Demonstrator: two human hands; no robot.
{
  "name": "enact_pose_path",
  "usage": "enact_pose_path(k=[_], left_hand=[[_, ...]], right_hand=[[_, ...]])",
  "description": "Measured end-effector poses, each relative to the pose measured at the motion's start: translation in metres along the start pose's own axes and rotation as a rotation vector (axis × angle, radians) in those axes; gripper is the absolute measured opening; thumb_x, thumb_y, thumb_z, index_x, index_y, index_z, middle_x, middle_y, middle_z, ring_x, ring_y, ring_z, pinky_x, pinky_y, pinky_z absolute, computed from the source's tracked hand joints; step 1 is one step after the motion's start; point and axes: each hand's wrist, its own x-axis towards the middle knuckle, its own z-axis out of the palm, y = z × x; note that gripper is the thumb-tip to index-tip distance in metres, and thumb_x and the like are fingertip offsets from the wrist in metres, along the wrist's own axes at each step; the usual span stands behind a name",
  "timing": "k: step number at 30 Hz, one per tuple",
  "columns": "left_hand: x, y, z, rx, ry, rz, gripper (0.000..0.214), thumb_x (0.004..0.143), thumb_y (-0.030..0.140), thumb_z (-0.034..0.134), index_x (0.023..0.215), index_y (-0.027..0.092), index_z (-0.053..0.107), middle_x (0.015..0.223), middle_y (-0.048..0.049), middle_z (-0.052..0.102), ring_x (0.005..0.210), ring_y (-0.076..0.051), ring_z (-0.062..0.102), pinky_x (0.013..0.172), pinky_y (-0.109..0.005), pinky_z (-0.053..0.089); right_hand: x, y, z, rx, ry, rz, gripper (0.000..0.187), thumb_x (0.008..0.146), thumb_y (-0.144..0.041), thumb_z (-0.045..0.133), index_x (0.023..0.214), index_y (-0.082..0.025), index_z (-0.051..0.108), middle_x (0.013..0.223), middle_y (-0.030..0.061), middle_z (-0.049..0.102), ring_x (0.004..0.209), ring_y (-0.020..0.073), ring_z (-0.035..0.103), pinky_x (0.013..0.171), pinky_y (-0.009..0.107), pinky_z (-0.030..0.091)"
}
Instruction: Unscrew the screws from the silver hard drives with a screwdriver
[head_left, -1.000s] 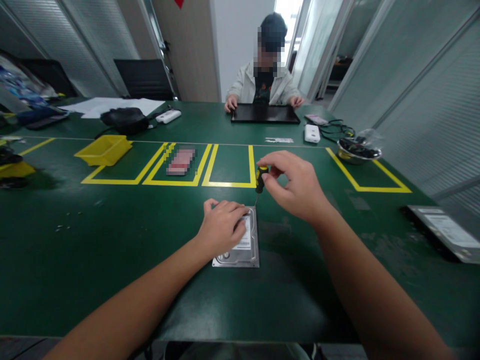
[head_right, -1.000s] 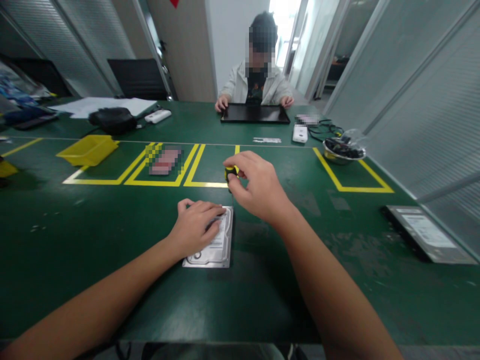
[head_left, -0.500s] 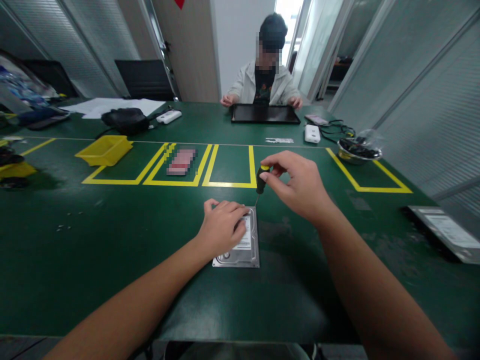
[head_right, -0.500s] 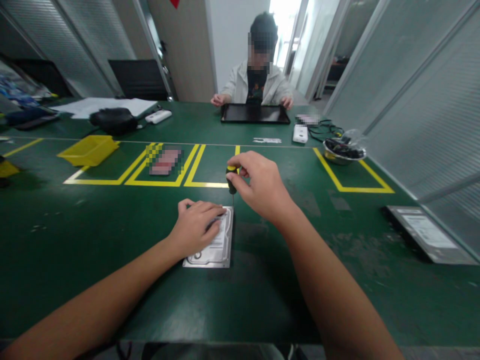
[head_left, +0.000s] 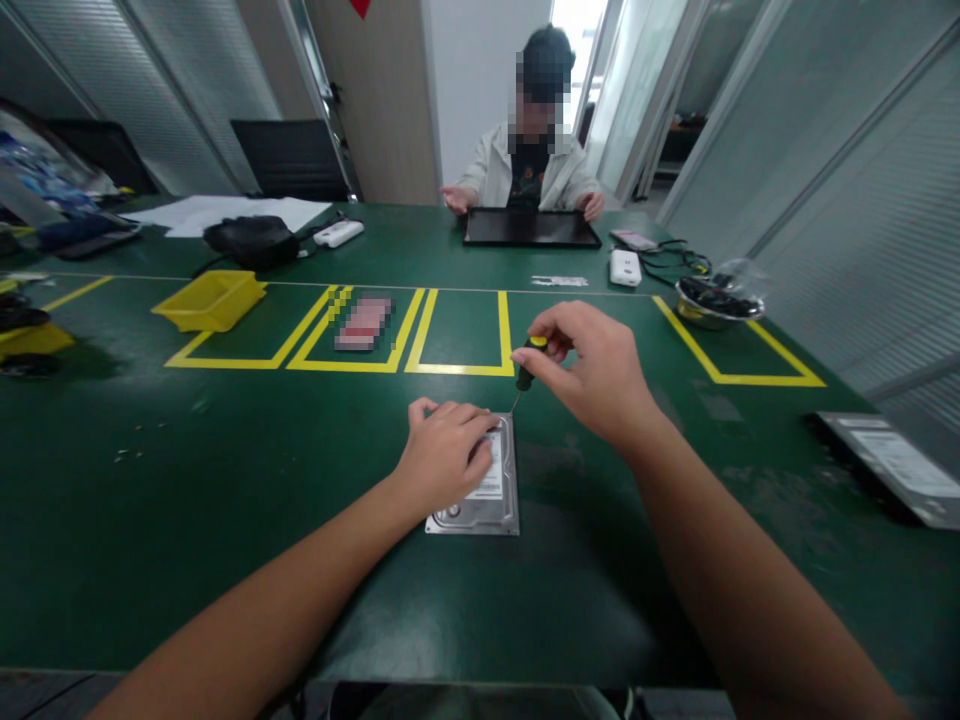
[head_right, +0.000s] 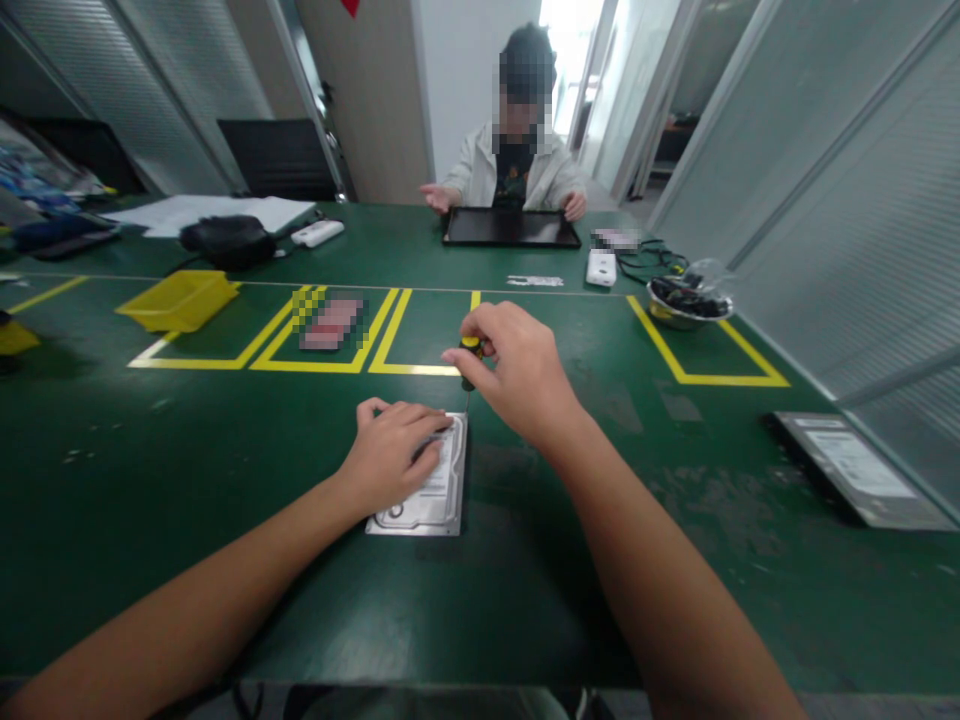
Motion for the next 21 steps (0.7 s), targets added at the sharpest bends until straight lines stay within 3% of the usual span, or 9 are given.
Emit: enact_pose_path(k=[10, 14, 21], left_hand=[[-0.0005, -0.0008, 0.0017, 0.011, -0.002, 0.002, 0.029, 0.09, 0.025, 0.051, 0.114, 0.026, 0.067, 0.118, -0.0041, 0.071, 0.103, -0.026, 0.06, 0.091, -0.05, 0.025], [-0.0001, -0.0003, 0.0004, 0.013, -0.004, 0.001, 0.028, 0.09, 0.024, 0.052, 0.114, 0.026, 0.067, 0.118, -0.004, 0.071, 0.103, -0.026, 0.061, 0.091, -0.05, 0.025], [0.0002, -0.0003, 0.0012, 0.009, 0.001, 0.003, 0.029, 0.09, 0.025, 0.051, 0.114, 0.026, 0.067, 0.117, -0.0045, 0.071, 0.102, -0.026, 0.06, 0.091, -0.05, 0.026]], right_hand=[[0.0012, -0.0054, -0.0102, 0.092, -0.113, 0.037, 0.016, 0.082, -0.016, 0.067, 0.097, -0.017, 0.071, 0.09, 0.0025, 0.072, 0.077, 0.0158, 0.064, 0.071, 0.029, 0.048], [0.0009, -0.0051, -0.0072, 0.159, -0.085, -0.006, 0.015, 0.082, -0.016, 0.065, 0.096, -0.018, 0.07, 0.097, 0.0046, 0.07, 0.085, 0.017, 0.064, 0.076, 0.03, 0.052], [0.0016, -0.0066, -0.0072, 0.124, -0.096, 0.01, 0.005, 0.083, -0.019, 0.068, 0.088, -0.019, 0.068, 0.087, 0.0032, 0.067, 0.082, 0.0164, 0.062, 0.075, 0.03, 0.052]])
